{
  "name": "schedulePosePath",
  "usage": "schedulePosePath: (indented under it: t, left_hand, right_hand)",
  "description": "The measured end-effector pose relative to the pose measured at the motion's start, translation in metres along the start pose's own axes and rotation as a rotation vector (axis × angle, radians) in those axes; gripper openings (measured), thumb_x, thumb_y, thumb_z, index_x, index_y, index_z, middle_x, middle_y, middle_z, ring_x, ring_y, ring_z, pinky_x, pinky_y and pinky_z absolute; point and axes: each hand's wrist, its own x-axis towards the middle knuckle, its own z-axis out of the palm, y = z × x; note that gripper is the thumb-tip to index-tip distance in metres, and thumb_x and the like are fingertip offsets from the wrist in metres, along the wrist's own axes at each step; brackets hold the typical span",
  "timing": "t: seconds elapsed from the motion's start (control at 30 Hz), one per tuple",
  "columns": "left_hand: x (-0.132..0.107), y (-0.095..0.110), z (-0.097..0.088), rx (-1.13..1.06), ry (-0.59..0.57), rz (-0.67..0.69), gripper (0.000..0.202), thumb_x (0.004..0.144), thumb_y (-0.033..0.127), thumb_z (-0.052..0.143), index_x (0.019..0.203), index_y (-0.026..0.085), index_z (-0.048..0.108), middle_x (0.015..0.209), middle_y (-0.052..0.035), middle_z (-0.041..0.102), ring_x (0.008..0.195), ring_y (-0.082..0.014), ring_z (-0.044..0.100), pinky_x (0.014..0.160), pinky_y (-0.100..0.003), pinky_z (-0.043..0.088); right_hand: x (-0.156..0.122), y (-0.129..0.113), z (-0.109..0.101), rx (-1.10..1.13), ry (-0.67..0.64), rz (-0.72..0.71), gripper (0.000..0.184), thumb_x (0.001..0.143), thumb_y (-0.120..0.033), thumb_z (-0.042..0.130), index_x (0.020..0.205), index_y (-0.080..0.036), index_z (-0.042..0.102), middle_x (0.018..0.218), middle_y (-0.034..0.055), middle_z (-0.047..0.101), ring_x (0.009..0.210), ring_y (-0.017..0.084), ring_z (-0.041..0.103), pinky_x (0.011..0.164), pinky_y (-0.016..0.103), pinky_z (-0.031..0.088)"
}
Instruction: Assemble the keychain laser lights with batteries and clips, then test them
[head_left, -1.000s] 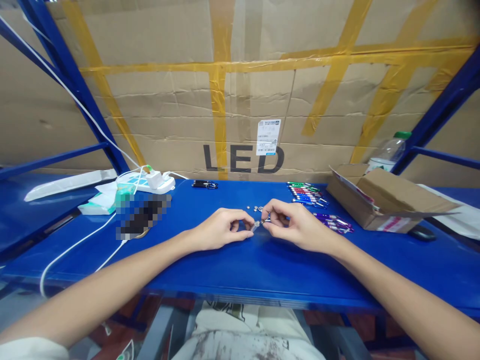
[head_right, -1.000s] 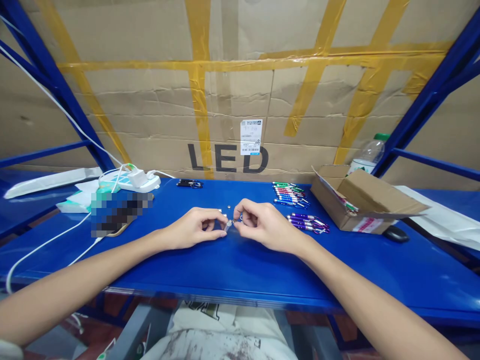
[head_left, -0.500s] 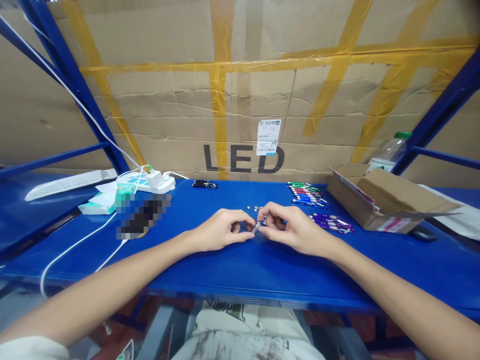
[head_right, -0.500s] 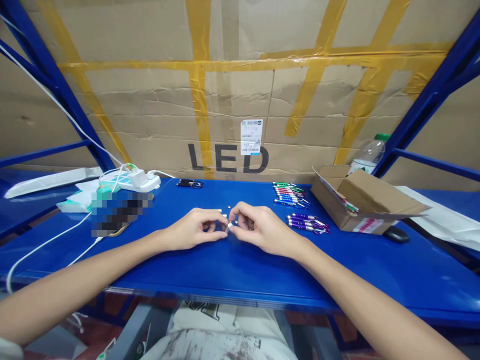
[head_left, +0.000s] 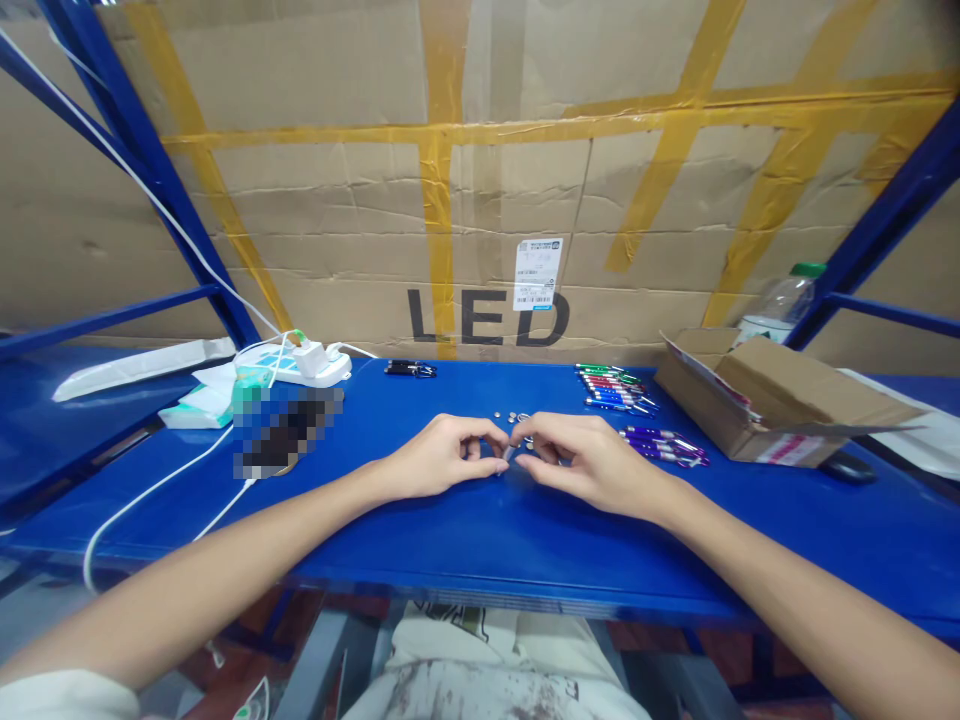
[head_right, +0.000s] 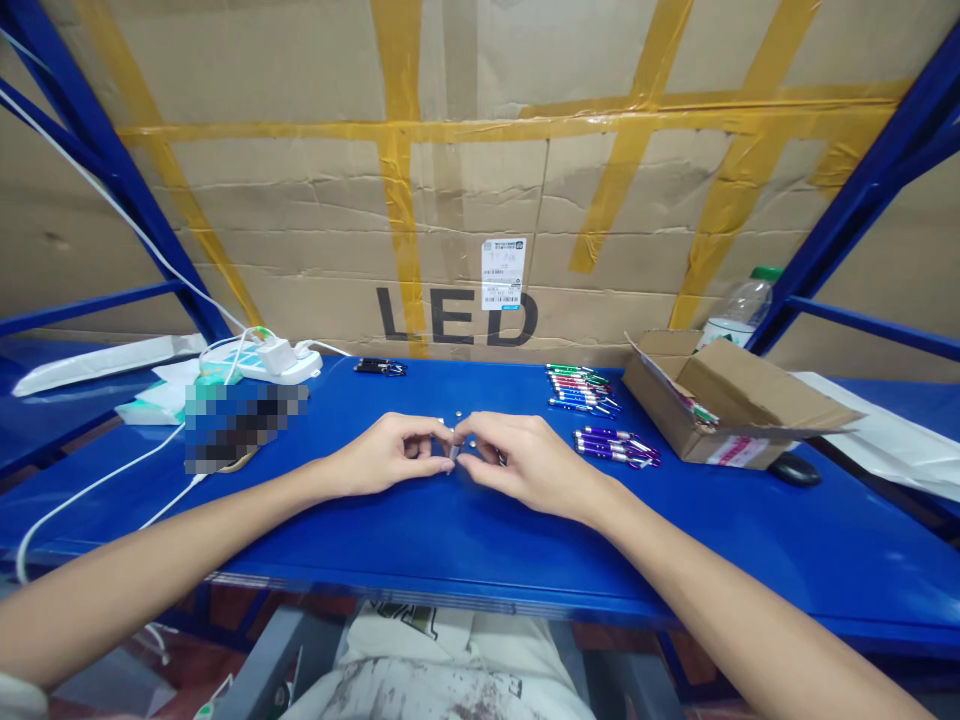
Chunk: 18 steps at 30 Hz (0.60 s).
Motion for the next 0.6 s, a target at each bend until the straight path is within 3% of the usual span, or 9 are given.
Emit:
schedulePosePath:
  t: [0.17,0.33,0.47,0.6]
  left_hand:
    - [0.0011,-0.0014,-0.0001,-0.033,0.002,-0.031,0.026,0.092,0.037,0.077,0.108,0.017,0.077,0.075,0.0031,0.067,0.063,-0.0102,0.051,0.063,-0.023,0.041]
    - [0.0012,-0.0007,-0.0003,-0.066,0.017,-0.031,0.028,0.091,0.038,0.078,0.108,0.017,0.077,0.077,0.0025,0.068,0.063,-0.0099,0.051,0.062,-0.023,0.041]
    - [0.0018,0.0,-0.001,-0.077,0.02,-0.051,0.028,0.091,0.038,0.077,0.109,0.016,0.076,0.075,0.0023,0.068,0.062,-0.01,0.051,0.061,-0.023,0.041]
    - [0.002,-0.0009,-0.0017,-0.058,0.055,-0.063,0.03,0.093,0.038,0.075,0.113,0.016,0.075,0.08,0.0006,0.07,0.063,-0.0107,0.054,0.062,-0.024,0.042]
  right_hand:
    - [-0.001,0.0006,-0.0004,-0.018,0.035,0.005,0.024,0.105,-0.028,0.064,0.127,-0.021,0.064,0.079,-0.0037,0.058,0.066,0.013,0.053,0.066,0.024,0.041]
    - [0.0008,-0.0007,-0.0009,-0.028,-0.003,-0.02,0.017,0.105,-0.026,0.062,0.122,-0.023,0.067,0.082,-0.0023,0.062,0.069,0.013,0.056,0.068,0.025,0.042]
    - [0.0005,0.0005,-0.0003,-0.05,0.083,0.059,0.023,0.105,-0.031,0.061,0.127,-0.022,0.06,0.079,-0.0034,0.061,0.066,0.014,0.056,0.066,0.025,0.042]
    - [0.0012,0.0079,-0.004,-0.196,0.169,0.182,0.01,0.107,-0.026,0.051,0.112,-0.022,0.059,0.075,-0.0022,0.063,0.063,0.015,0.057,0.064,0.027,0.039]
